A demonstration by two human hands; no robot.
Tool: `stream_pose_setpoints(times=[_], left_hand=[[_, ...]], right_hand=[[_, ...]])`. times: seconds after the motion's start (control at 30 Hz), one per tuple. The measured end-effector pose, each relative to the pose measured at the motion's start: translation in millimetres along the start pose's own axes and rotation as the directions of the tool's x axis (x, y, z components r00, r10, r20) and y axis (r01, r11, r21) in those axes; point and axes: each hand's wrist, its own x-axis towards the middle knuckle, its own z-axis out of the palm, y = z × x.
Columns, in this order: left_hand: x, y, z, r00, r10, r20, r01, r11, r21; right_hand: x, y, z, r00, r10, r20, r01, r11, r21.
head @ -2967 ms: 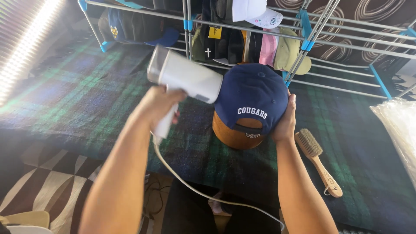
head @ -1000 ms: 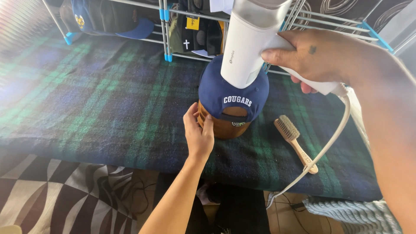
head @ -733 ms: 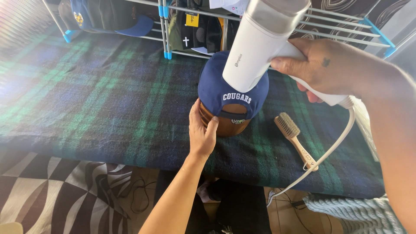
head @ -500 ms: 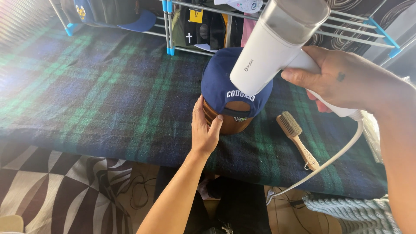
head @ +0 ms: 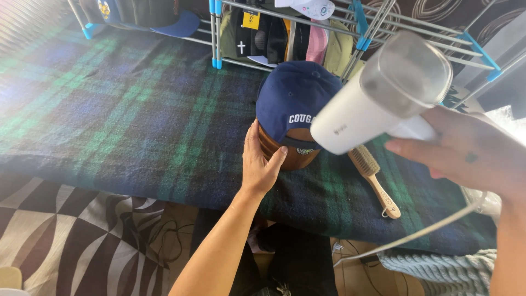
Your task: Using a hair dryer and a brush to finish and shape a baseball cap on a wooden form.
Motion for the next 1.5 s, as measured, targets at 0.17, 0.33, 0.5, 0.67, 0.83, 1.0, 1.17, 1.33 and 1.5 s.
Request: stream_pose_setpoints(times=[0.17, 0.33, 0.5, 0.67, 0.83, 1.0, 1.17, 1.33, 1.5], left_hand=[[1, -3, 2, 1.000, 0.025, -0.016, -0.025, 1.000, 0.010], [0, -1, 2, 0.999, -0.040, 0.011, 0.040, 0.999, -0.004], [0, -1, 1, 0.996, -0.084, 0.016, 0.085, 0.995, -0.044], [1, -5, 3, 0.999, -0.039, 0.010, 0.040, 0.998, -0.048], [-3, 6, 2, 0.997, -0.076, 0.034, 0.077, 0.995, -0.058], [-2, 14, 5, 0.993, -0.115, 0.020, 0.115, 0.993, 0.014], [-3, 2, 13, 0.996, -0.060, -0.067, 0.067, 0.992, 0.106], [-4, 5, 14, 0.992, -0.124, -0.038, 0.129, 0.976, 0.175], [-2, 10, 14, 0.979, -0.200, -0.029, 0.202, 0.965, 0.166]], right_hand=[[4, -17, -12, 0.994, 0.068, -0.089, -0.072, 0.997, -0.034], [11, -57, -37, 0.973, -0.200, -0.116, 0.195, 0.979, -0.052], [15, -89, -46, 0.986, -0.163, -0.040, 0.165, 0.984, 0.065], [14, -79, -40, 0.992, -0.123, -0.028, 0.124, 0.991, 0.045], [-2, -53, -8, 1.000, 0.017, -0.021, -0.016, 0.999, 0.049], [15, 18, 85, 0.961, -0.138, -0.242, 0.186, 0.964, 0.190], [39, 45, 195, 0.602, -0.236, -0.763, 0.620, 0.739, 0.261], [34, 22, 231, 0.491, -0.132, -0.861, 0.687, 0.666, 0.290], [32, 15, 276, 0.569, 0.025, -0.822, 0.627, 0.633, 0.454]])
